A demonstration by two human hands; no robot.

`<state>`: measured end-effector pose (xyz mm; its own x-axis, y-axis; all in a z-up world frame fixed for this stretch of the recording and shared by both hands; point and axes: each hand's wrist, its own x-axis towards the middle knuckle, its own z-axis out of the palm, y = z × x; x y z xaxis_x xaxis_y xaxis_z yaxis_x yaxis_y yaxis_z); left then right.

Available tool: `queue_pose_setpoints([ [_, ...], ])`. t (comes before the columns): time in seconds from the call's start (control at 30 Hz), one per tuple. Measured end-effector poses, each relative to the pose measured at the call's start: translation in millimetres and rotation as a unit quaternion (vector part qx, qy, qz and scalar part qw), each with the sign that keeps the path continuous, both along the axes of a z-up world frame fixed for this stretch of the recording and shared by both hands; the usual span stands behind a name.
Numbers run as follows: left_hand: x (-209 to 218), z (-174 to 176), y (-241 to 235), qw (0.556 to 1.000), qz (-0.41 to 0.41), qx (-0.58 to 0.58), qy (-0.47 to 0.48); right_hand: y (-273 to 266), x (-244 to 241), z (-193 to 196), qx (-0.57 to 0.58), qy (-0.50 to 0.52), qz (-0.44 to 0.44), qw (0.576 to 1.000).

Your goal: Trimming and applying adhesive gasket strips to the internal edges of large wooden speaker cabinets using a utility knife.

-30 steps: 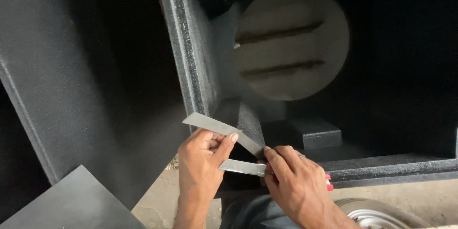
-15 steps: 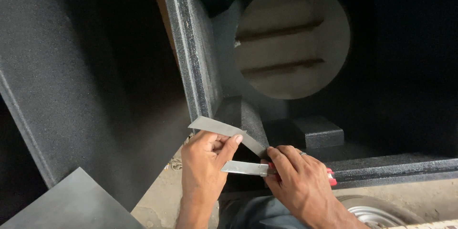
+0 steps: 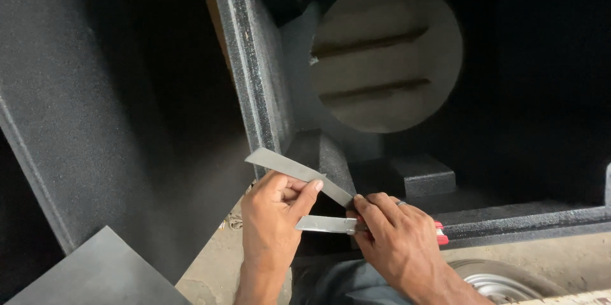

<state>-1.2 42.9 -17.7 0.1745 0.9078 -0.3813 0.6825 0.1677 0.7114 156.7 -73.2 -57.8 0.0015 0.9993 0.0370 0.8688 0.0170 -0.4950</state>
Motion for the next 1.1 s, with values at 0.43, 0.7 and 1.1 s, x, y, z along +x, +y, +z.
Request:
queue_pose_setpoints([
  [0.43,5,-21,-30,0.953,-0.092,0.285,0.048,-76,96,37,-0.285,0.076,0.005,0.955],
  [0.7,1,-5,-36,0.981,-0.136,0.118,0.065,-49,141,51,-0.146,-0.072,0.098,0.982],
  [1.1,-2,-16,-39,0.983,-0.125,0.129,0.04,-37,148,42,-0.126,-0.078,0.166,0.975],
])
